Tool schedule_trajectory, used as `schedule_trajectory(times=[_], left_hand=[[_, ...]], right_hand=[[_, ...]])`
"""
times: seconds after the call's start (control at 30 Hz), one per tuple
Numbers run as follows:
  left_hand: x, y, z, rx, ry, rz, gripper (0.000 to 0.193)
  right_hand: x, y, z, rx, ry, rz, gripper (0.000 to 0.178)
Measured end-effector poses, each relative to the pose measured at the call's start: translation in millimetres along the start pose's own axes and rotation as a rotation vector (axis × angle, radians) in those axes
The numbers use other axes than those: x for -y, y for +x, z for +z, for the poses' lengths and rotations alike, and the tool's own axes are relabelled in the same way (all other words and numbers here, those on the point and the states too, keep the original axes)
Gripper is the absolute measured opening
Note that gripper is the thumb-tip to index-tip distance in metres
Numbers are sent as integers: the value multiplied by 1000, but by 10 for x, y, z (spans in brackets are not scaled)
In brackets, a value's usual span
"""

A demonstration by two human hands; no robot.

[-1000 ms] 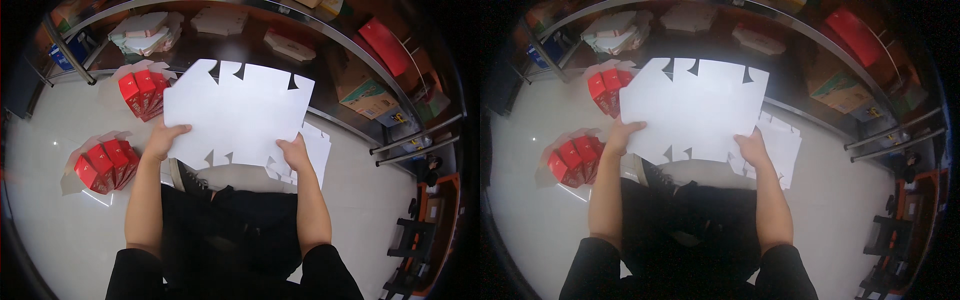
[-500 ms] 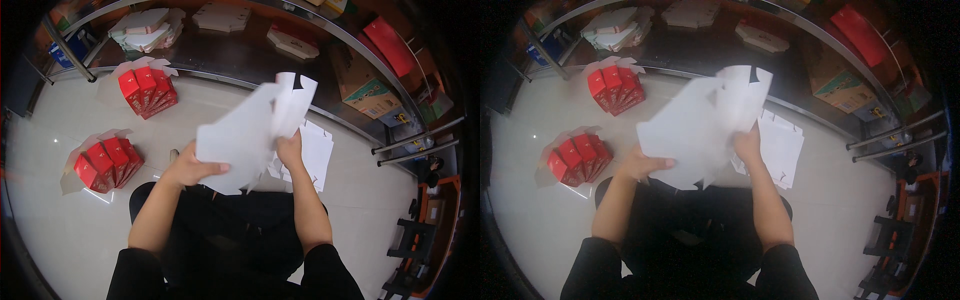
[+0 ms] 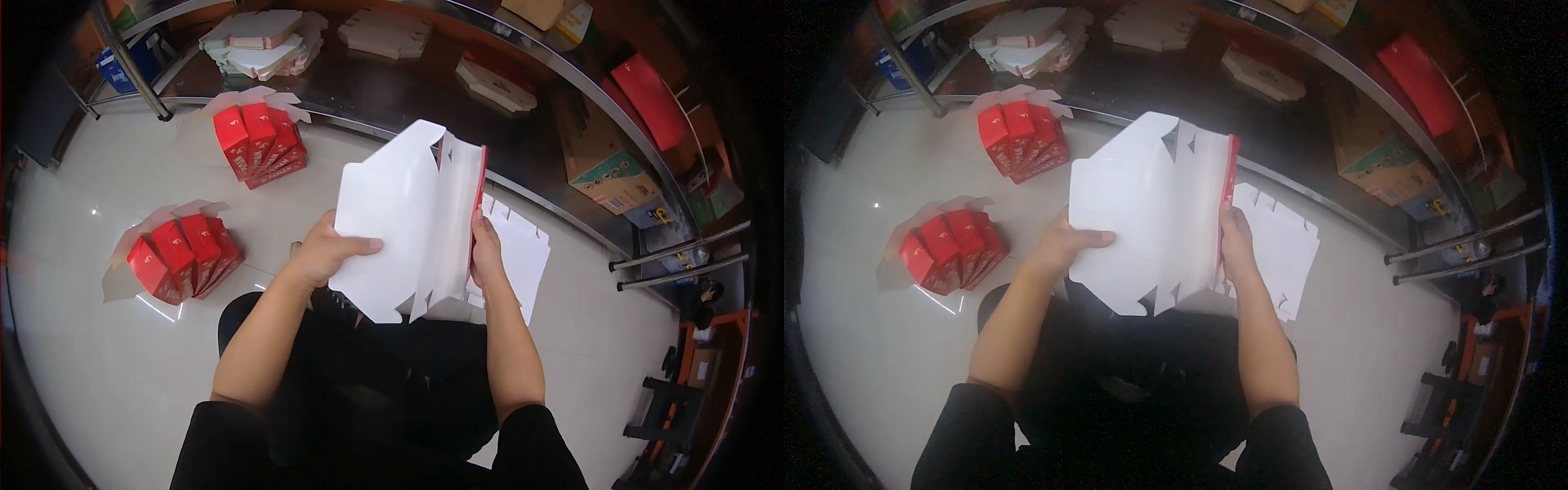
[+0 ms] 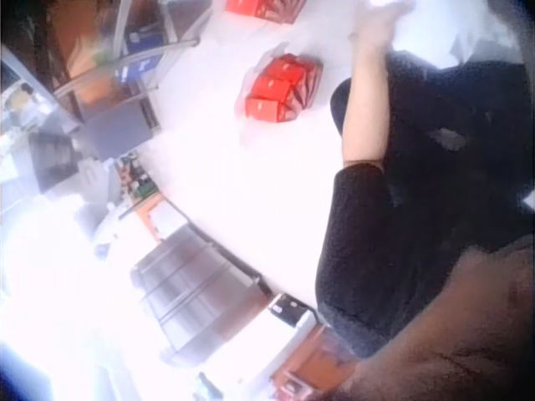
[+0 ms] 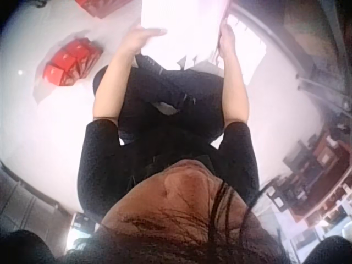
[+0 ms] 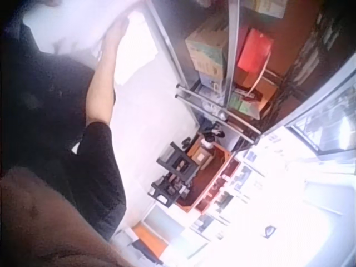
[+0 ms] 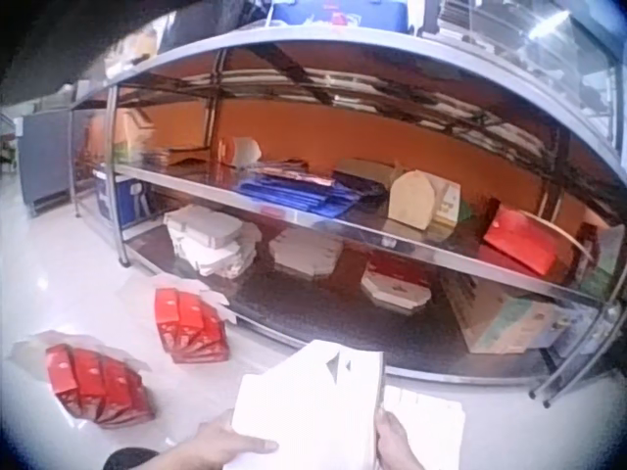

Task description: The person sits on the floor and assembles small red and white cardboard boxes. They fold the flat white cardboard pieces into box shapes and insert red printed cardboard inserts into the white boxes. The person handles the boxes one at a time, folding the flaps and stacking the finished boxes.

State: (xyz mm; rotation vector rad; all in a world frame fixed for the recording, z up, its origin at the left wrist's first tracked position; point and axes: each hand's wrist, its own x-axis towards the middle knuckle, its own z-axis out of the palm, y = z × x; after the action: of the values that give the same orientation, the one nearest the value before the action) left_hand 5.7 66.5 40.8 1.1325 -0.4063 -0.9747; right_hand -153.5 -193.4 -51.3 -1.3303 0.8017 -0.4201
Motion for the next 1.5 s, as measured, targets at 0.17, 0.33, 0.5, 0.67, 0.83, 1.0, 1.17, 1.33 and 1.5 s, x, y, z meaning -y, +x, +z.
schedule_trajectory(times=[0.17,0.33,0.5,0.67,0.83,1.0,1.17,1.33,1.5], left_hand=[[0,-38,54,-46,2,30,48],[-30,67,-101,-131,92,15,44],[-61,179,-239,-180,206,-44,38],[58,236,-312,-95,166,-27,41],[172,227,-214,-68,157,-50,46],[173,225,-204,-82,138,-6,49],[34,226,-296,-4,173,-62,54],[31,207,-277,54,147,-50,56],[93,167,-231,63,98,-44,54]], right_hand=[[107,-98,151,-208,-386,-131,47],[279,-151,119,-377,-451,-304,41],[432,-256,11,-141,-275,-253,43],[328,-111,-107,-240,21,-112,58],[308,-89,-155,-371,-274,-281,55],[393,-82,-185,-356,-109,-290,52],[418,-128,-342,-273,40,-262,60],[294,-15,-425,-269,-198,-337,55],[333,-39,-268,-293,-76,-341,66]])
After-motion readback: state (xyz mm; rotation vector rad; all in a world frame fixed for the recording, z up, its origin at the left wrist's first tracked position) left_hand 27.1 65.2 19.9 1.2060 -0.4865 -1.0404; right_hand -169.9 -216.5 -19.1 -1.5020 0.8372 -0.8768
